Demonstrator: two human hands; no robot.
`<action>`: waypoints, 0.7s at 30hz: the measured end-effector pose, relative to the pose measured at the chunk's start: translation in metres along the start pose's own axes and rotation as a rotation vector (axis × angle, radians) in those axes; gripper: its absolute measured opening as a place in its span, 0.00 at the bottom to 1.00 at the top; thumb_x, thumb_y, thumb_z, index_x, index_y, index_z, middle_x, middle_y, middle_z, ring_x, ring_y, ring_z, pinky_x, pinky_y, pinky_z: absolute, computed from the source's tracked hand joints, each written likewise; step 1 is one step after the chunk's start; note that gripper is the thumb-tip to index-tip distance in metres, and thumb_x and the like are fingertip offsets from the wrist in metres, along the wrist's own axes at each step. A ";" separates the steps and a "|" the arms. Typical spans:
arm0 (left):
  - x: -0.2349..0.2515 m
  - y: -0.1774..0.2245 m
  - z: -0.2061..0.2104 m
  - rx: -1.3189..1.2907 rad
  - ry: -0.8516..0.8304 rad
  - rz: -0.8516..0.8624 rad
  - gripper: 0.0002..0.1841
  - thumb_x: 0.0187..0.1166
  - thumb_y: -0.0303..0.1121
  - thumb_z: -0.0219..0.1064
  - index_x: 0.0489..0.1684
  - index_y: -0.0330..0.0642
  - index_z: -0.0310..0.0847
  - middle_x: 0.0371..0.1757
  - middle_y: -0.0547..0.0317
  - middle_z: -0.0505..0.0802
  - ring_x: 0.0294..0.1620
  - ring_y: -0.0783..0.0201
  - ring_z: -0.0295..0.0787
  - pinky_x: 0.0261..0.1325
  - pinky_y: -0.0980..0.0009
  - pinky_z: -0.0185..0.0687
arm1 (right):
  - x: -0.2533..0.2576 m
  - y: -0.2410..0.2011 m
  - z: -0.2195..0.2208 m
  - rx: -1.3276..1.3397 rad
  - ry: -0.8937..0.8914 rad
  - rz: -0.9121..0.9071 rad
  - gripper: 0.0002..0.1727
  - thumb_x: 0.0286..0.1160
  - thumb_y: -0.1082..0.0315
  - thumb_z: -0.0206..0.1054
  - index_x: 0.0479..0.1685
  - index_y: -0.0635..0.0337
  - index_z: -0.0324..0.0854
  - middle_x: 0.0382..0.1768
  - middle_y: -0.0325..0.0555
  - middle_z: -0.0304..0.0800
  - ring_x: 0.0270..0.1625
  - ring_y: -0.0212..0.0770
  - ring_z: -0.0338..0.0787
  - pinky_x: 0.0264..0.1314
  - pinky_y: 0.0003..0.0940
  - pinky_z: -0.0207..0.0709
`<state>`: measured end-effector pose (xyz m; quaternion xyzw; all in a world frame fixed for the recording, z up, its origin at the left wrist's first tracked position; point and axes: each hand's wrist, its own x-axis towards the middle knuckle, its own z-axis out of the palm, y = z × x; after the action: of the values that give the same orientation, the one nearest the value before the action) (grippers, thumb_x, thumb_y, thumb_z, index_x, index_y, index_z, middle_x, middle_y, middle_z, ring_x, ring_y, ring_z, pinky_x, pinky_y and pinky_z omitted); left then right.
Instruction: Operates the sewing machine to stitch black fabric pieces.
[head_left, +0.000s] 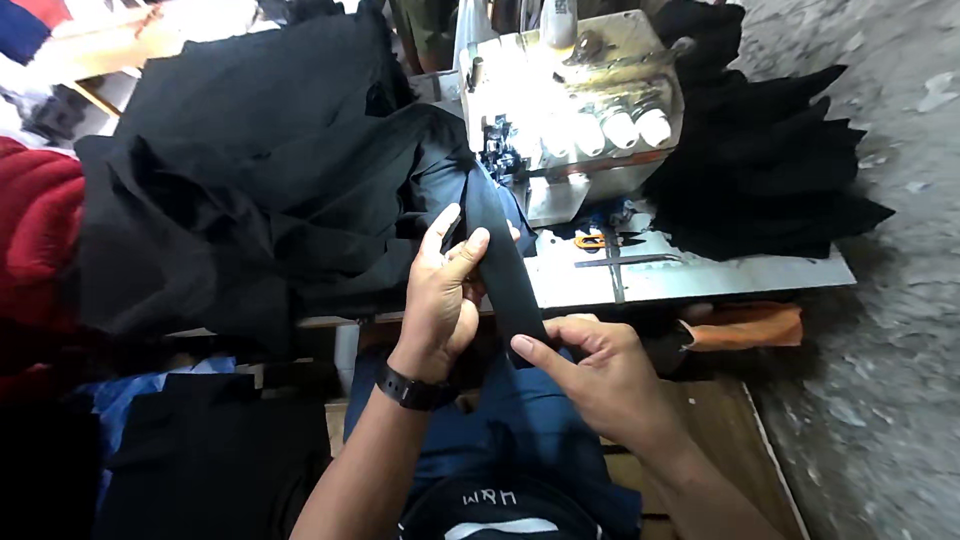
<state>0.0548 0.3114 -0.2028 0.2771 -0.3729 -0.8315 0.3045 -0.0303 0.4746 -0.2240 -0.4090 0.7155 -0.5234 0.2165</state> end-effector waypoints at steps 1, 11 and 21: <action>0.000 0.000 0.000 -0.006 0.003 0.001 0.29 0.87 0.30 0.63 0.88 0.55 0.62 0.60 0.43 0.91 0.53 0.54 0.93 0.55 0.59 0.90 | 0.000 0.000 -0.001 -0.017 -0.011 -0.015 0.13 0.77 0.48 0.71 0.35 0.41 0.96 0.32 0.20 0.95 0.40 0.20 0.89 0.60 0.36 0.76; 0.001 -0.003 -0.003 -0.053 -0.002 -0.002 0.30 0.86 0.28 0.63 0.88 0.56 0.62 0.58 0.45 0.91 0.51 0.56 0.93 0.55 0.61 0.90 | -0.002 0.002 0.000 -0.055 -0.042 -0.076 0.14 0.79 0.48 0.70 0.36 0.43 0.97 0.36 0.21 0.97 0.49 0.20 0.93 0.84 0.42 0.70; -0.061 0.017 -0.021 0.332 -0.282 0.240 0.31 0.79 0.45 0.73 0.83 0.55 0.72 0.64 0.58 0.92 0.53 0.63 0.95 0.54 0.66 0.94 | 0.011 -0.021 -0.008 -0.047 -0.030 -0.610 0.20 0.86 0.47 0.63 0.29 0.48 0.82 0.30 0.30 0.88 0.56 0.30 0.83 0.68 0.30 0.63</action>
<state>0.1151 0.3363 -0.1870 0.1583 -0.5736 -0.7472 0.2961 -0.0347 0.4680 -0.2000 -0.6174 0.5684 -0.5414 0.0506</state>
